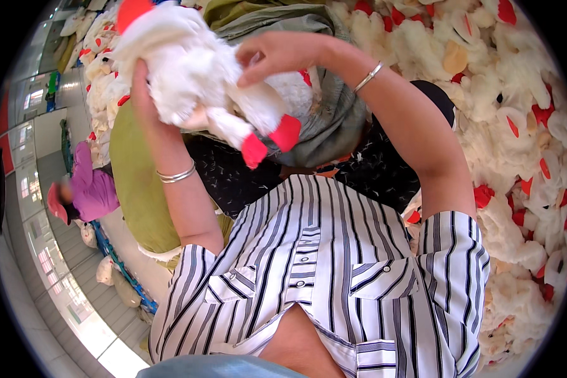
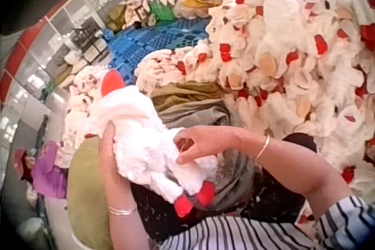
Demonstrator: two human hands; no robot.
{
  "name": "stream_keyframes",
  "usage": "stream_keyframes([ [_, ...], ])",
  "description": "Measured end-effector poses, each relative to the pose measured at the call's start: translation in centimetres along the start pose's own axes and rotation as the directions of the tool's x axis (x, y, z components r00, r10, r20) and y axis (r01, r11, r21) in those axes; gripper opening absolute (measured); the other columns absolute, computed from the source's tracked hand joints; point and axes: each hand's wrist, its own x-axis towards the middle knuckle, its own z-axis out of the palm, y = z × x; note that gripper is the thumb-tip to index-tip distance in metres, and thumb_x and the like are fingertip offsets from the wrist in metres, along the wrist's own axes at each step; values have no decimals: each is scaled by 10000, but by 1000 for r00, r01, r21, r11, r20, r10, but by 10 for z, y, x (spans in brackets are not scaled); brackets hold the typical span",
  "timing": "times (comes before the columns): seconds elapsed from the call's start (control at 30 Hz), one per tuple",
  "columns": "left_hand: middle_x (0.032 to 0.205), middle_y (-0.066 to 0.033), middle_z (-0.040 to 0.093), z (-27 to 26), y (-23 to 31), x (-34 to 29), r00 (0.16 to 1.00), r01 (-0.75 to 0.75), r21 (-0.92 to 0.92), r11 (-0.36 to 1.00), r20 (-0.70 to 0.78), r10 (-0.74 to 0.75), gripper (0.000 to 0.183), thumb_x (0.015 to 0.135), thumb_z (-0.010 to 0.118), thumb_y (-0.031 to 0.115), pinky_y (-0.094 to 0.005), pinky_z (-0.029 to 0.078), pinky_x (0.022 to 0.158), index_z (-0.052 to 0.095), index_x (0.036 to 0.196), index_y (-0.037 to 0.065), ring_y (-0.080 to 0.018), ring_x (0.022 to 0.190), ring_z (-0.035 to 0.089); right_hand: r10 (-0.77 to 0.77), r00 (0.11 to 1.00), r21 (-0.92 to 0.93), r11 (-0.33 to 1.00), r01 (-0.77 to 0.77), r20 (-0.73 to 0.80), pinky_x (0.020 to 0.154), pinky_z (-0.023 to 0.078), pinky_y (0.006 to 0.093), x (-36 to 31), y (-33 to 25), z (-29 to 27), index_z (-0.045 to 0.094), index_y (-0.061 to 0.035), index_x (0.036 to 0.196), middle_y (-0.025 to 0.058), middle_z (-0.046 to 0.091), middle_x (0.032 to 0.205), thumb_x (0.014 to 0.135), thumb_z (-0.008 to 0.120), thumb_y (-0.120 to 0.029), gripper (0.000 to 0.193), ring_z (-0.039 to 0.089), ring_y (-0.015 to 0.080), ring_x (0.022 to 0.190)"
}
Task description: The person sits on the floor and assembles white stuffed animal toys by hand. They repeatedly pick up a toy body, insert red fabric pieces into the ears, and adjust the ears and head. The person handles multiple toys one at a time, placing finished units into a green sack.
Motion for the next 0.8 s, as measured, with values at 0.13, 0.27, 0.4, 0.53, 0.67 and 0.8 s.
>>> stream_keyframes([
  [0.13,1278,-111,561,-2,-14,8,991,53,-171,984,128,-31,405,979,499,217,-410,434,1001,451,1313,-6,-228,1183,540,37,999,56,998,-36,-18,677,444,260,5,-15,6,599,30,1007,-7,559,788,937,590,-268,306,470,78,724],
  [0.27,1265,-95,567,-19,-72,-7,970,196,53,979,138,-202,431,987,481,256,-365,404,1019,449,1336,3,-197,1140,548,56,952,215,977,11,-302,704,452,237,13,8,3,606,24,1008,-28,601,836,979,541,-252,285,495,41,764],
  [0.4,1225,-44,575,-33,-132,-45,890,413,134,901,150,-431,412,979,516,321,-316,458,924,515,1279,40,-134,1095,552,202,897,511,859,30,-394,713,460,234,14,-6,-2,626,3,1037,-45,604,879,980,543,-241,263,526,30,780],
  [0.53,1222,-59,559,-5,-123,-67,854,464,130,876,197,-481,470,959,551,357,-334,476,890,465,1328,81,-147,1092,567,310,855,489,869,-77,-416,714,466,237,11,19,-7,624,-1,992,-27,608,857,977,526,-258,275,552,49,780],
  [0.67,1270,-46,536,6,-107,-68,917,385,17,923,107,-384,474,932,621,280,-307,504,834,458,1329,79,-140,1071,577,430,782,628,775,-63,-452,718,513,276,15,20,0,610,3,1017,17,624,901,986,489,-244,277,596,90,795],
  [0.8,1275,-50,529,9,-106,-59,996,76,228,971,34,-87,414,922,624,149,-272,520,786,481,1293,36,-120,1020,587,452,803,627,768,-129,-388,697,540,301,14,2,8,606,16,1092,49,639,951,997,458,-219,293,620,115,794],
])
